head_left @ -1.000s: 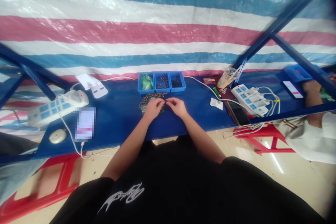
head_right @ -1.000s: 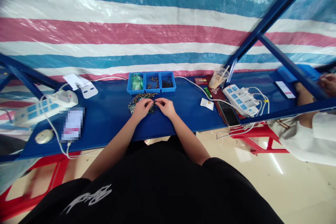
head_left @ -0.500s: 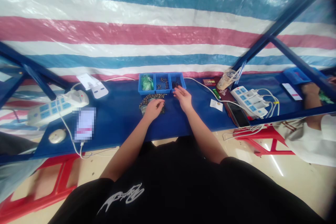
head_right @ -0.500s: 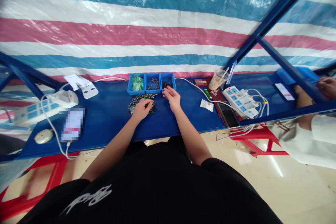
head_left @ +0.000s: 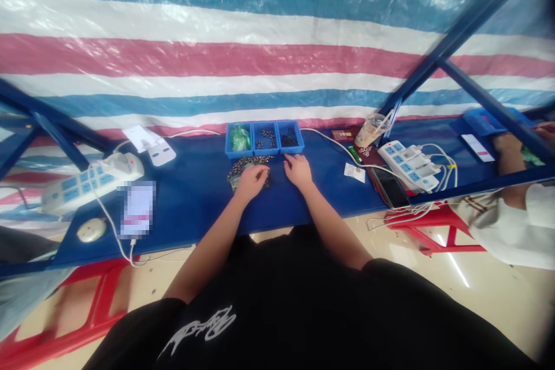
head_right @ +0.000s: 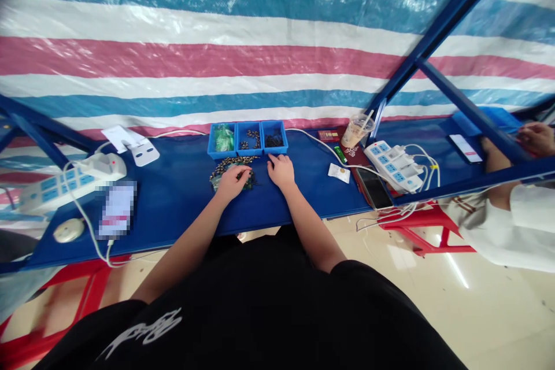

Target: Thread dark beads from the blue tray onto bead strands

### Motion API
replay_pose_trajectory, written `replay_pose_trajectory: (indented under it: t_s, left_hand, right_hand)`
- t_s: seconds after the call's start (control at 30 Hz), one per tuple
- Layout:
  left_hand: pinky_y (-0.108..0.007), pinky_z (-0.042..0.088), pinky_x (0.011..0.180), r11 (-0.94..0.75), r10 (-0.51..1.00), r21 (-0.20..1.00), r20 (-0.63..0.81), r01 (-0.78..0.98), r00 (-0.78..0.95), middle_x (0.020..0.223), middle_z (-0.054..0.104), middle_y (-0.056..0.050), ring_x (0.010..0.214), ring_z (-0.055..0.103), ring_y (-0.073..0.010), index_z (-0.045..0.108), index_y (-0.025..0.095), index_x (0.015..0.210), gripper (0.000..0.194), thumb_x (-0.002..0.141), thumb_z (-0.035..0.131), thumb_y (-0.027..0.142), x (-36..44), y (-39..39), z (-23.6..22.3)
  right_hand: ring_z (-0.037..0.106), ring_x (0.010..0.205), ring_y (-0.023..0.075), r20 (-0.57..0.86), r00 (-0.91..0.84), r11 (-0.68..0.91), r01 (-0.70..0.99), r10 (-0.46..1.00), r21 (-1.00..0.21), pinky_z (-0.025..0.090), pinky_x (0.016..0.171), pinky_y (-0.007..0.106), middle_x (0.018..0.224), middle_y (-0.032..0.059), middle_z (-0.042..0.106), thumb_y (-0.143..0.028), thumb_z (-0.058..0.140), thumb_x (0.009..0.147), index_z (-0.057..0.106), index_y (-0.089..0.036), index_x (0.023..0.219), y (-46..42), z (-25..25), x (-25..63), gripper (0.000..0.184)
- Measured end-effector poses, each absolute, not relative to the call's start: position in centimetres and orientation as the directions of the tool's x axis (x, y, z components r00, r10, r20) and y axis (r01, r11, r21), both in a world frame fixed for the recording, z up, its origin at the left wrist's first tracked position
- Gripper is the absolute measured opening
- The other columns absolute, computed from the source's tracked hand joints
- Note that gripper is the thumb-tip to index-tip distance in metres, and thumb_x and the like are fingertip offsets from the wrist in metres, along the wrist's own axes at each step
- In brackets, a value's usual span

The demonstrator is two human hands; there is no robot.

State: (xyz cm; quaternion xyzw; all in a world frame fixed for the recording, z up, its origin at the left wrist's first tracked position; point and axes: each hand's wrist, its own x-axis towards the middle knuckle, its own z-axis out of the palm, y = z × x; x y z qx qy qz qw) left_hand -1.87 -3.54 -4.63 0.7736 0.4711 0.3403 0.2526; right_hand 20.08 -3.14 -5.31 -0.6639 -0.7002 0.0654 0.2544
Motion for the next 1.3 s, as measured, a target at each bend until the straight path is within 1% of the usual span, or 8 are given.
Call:
replay_pose_trajectory:
  t_s: [0.1,0.37,0.63,0.73,0.83,0.97,1.17,1.3]
  left_hand:
    - [-0.036,0.054,0.083,-0.424,0.903,0.715,0.285,0.555,0.322,0.092,0.074,-0.004,0.087,0.066,-0.0214,0.073,0.022,0.106,0.024,0.097,0.053,0.034,-1.9,-3.6,-4.6]
    - [-0.037,0.053,0.083,-0.417,0.906,0.724,0.280,0.550,0.317,0.089,0.074,-0.004,0.087,0.067,-0.0216,0.073,0.023,0.105,0.025,0.097,0.053,0.035,-1.8,-3.6,-4.5]
    - [-0.036,0.053,0.083,-0.413,0.908,0.725,0.276,0.551,0.317,0.090,0.075,-0.004,0.087,0.067,-0.0216,0.073,0.022,0.104,0.024,0.097,0.053,0.034,-1.8,-3.6,-4.4]
    - [-0.037,0.053,0.086,-0.422,0.903,0.722,0.284,0.549,0.321,0.091,0.076,-0.004,0.090,0.067,-0.0220,0.072,0.022,0.105,0.024,0.097,0.053,0.033,-1.8,-3.6,-4.4]
    - [-0.038,0.053,0.089,-0.431,0.899,0.711,0.288,0.556,0.329,0.092,0.076,-0.004,0.092,0.067,-0.0224,0.073,0.023,0.105,0.024,0.098,0.052,0.033,-1.8,-3.5,-4.4]
    - [-0.038,0.053,0.087,-0.434,0.898,0.706,0.290,0.560,0.331,0.092,0.076,-0.004,0.089,0.066,-0.0225,0.073,0.023,0.105,0.024,0.097,0.052,0.032,-1.8,-3.5,-4.4]
    - [-0.038,0.053,0.086,-0.437,0.896,0.711,0.290,0.550,0.337,0.091,0.076,-0.004,0.091,0.066,-0.0226,0.072,0.023,0.105,0.025,0.097,0.051,0.033,-1.8,-3.5,-4.3]
    - [-0.038,0.053,0.088,-0.436,0.897,0.712,0.295,0.551,0.328,0.090,0.076,-0.003,0.089,0.066,-0.0220,0.073,0.023,0.104,0.024,0.097,0.052,0.033,-1.8,-3.5,-4.3]
  right_hand:
    - [0.058,0.102,0.0301,0.221,0.014,0.072,0.924,0.975,-0.375,0.044,0.093,0.041,0.109,0.0163,0.069,-0.032,0.048,0.100,0.066,-0.019,0.135,-3.3,-4.8,19.7,0.042]
    - [0.057,0.106,0.0299,0.201,0.034,0.046,0.923,0.979,-0.381,0.041,0.093,0.040,0.114,0.0151,0.069,-0.031,0.049,0.100,0.066,-0.019,0.131,-3.6,-4.5,19.5,0.038]
    - [0.060,0.095,0.0256,0.199,0.018,0.064,0.914,0.980,-0.400,0.041,0.086,0.036,0.099,0.0099,0.072,-0.034,0.052,0.099,0.073,-0.019,0.101,-3.7,-4.1,19.7,0.026]
    - [0.062,0.096,0.0266,0.207,0.058,0.032,0.912,0.977,-0.408,0.042,0.086,0.036,0.102,0.0110,0.073,-0.046,0.059,0.096,0.073,-0.019,0.107,-3.5,-3.9,19.3,0.033]
    - [0.063,0.099,0.0276,0.163,0.095,-0.020,0.913,0.982,-0.408,0.043,0.087,0.037,0.105,0.0114,0.074,-0.050,0.063,0.093,0.073,-0.021,0.111,-3.0,-3.7,18.6,0.035]
    - [0.064,0.099,0.0273,0.146,0.116,-0.045,0.907,0.982,-0.418,0.042,0.087,0.038,0.105,0.0108,0.076,-0.047,0.060,0.095,0.074,-0.023,0.110,-2.4,-3.7,17.8,0.031]
    - [0.064,0.101,0.0272,0.186,0.070,0.012,0.913,0.980,-0.407,0.041,0.091,0.039,0.110,0.0121,0.075,-0.038,0.055,0.098,0.069,-0.023,0.126,-2.4,-4.0,17.3,0.035]
    - [0.063,0.103,0.0284,0.194,0.056,0.022,0.925,0.979,-0.378,0.041,0.091,0.039,0.109,0.0124,0.074,-0.034,0.052,0.099,0.072,-0.024,0.124,-2.6,-4.1,17.3,0.034]
